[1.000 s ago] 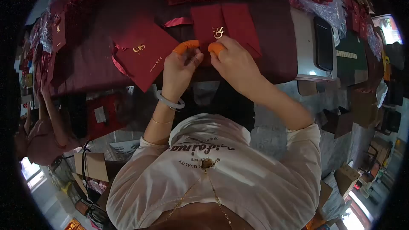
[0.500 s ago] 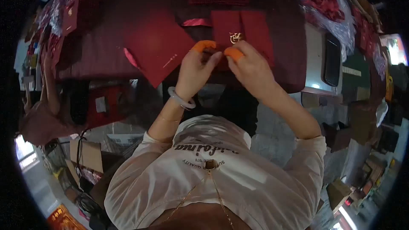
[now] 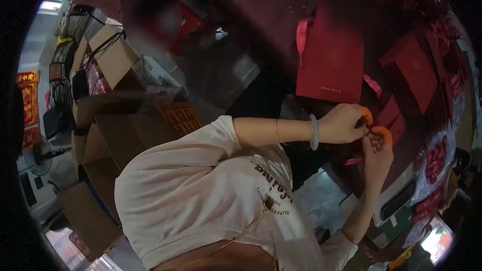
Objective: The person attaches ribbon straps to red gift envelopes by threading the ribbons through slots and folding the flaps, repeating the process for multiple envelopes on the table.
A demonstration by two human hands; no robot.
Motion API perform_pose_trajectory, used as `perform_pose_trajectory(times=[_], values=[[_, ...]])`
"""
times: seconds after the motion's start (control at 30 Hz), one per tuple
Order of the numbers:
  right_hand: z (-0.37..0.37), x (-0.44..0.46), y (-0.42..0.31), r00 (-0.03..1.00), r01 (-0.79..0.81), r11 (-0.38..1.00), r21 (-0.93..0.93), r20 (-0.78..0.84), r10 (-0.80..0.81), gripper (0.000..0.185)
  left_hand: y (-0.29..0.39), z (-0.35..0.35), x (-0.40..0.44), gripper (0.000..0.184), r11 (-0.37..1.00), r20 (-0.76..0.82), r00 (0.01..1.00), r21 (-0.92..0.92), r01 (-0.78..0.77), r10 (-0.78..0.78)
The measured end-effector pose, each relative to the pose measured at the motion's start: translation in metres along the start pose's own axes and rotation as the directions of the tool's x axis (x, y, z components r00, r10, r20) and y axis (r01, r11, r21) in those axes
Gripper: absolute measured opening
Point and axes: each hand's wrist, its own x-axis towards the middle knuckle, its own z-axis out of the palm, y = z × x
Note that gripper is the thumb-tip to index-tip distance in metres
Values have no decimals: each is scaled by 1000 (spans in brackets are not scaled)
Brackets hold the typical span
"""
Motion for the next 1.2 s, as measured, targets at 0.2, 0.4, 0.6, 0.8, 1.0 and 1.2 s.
perform_pose_trajectory(times=[0.2,0.4,0.6,0.8,1.0,1.2], values=[[8,-6,3,994,5,980,-197,-104,-26,13,-8,-3,0,29,996,71,994,-17,-82,83],[-3,-18,17,974,119,993,21,-195,-112,18,1,-8,1,28,986,178,970,-7,-165,164],[3,-13,30,929,317,948,9,-206,-309,14,8,-2,12,26,979,330,942,201,-13,-55],[-7,-8,21,764,481,743,-465,-192,-616,27,21,-4,8,36,878,388,920,418,-234,61],[-3,-4,28,905,284,852,-439,-171,-389,36,51,-15,15,30,673,412,904,700,-238,-109],[1,-7,32,891,232,877,-420,-269,-365,34,53,-48,2,32,803,297,953,582,-130,-60]])
